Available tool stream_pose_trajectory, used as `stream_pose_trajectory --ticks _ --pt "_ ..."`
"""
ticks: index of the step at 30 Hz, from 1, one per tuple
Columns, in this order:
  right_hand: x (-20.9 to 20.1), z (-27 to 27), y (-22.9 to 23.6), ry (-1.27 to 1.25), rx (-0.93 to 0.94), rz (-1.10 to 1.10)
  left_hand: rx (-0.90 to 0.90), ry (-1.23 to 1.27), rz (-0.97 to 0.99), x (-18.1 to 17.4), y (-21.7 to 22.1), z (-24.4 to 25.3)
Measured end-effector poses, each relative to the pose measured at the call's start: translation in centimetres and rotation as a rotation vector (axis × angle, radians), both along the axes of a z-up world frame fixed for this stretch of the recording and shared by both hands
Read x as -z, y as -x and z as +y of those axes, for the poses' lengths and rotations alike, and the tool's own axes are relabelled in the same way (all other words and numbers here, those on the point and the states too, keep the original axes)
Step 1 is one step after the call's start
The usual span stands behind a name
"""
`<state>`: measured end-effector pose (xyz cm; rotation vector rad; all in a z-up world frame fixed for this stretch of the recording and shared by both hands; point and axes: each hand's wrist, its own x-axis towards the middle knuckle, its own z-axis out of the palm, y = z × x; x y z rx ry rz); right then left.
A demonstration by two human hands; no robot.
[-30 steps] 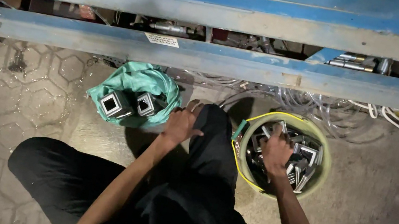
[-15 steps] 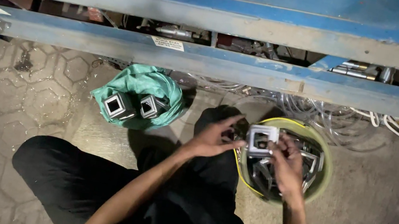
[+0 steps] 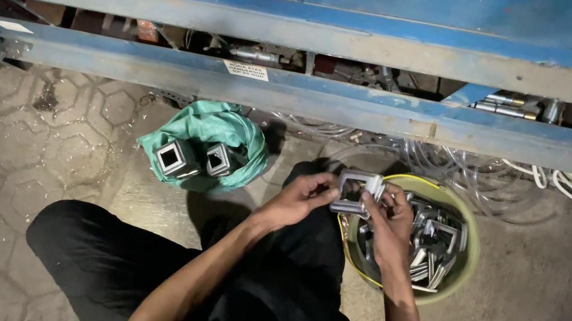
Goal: Sorting and packing square metal brackets from a bucket into a bag
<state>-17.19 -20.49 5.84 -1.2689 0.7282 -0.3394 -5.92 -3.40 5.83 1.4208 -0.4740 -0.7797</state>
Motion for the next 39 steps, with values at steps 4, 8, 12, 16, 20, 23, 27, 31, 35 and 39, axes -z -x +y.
stream_pose_trajectory --ticks 4,8,12,16,20,23,27,31,35,39 --pt "0.8 0.0 -0.1 -0.023 0.072 0.008 -0.012 0.072 -0.071 -1.9 -0.8 1.2" --pt "3.5 -0.5 0.0 -0.178 0.083 -0.046 -0.029 -0.129 -0.607 -4.7 -1.6 0.8" --pt "4.2 0.6 -0.2 -0.139 0.056 -0.101 -0.017 -0.18 -0.782 -6.5 -0.5 0.0" --pt "4.7 2.4 -0.4 -0.199 0.025 -0.168 0.023 -0.226 -0.903 -4.4 0.4 -0.8" --pt "7.3 2.5 0.1 -0.238 0.052 -0.227 0.103 -0.268 -0.778 -4.6 1.1 -0.7" --pt "7.6 2.7 0.6 -0.062 0.048 -0.233 0.185 -0.266 -0.591 -8.3 0.7 -0.3" --pt "7.0 2.4 0.5 0.07 0.051 -0.169 0.046 -0.3 -0.648 -5.7 1.2 -0.6" --pt "8.3 1.2 0.1 -0.124 0.062 -0.333 -0.063 -0.183 -0.545 -7.0 0.8 -0.5" --pt "6.0 1.3 -0.6 -0.148 -0.003 -0.342 -0.107 -0.227 -0.481 -6.8 1.3 -0.2" --pt "6.5 1.0 0.0 -0.158 -0.055 -0.329 -0.006 -0.232 -0.626 -6.5 1.2 0.1"
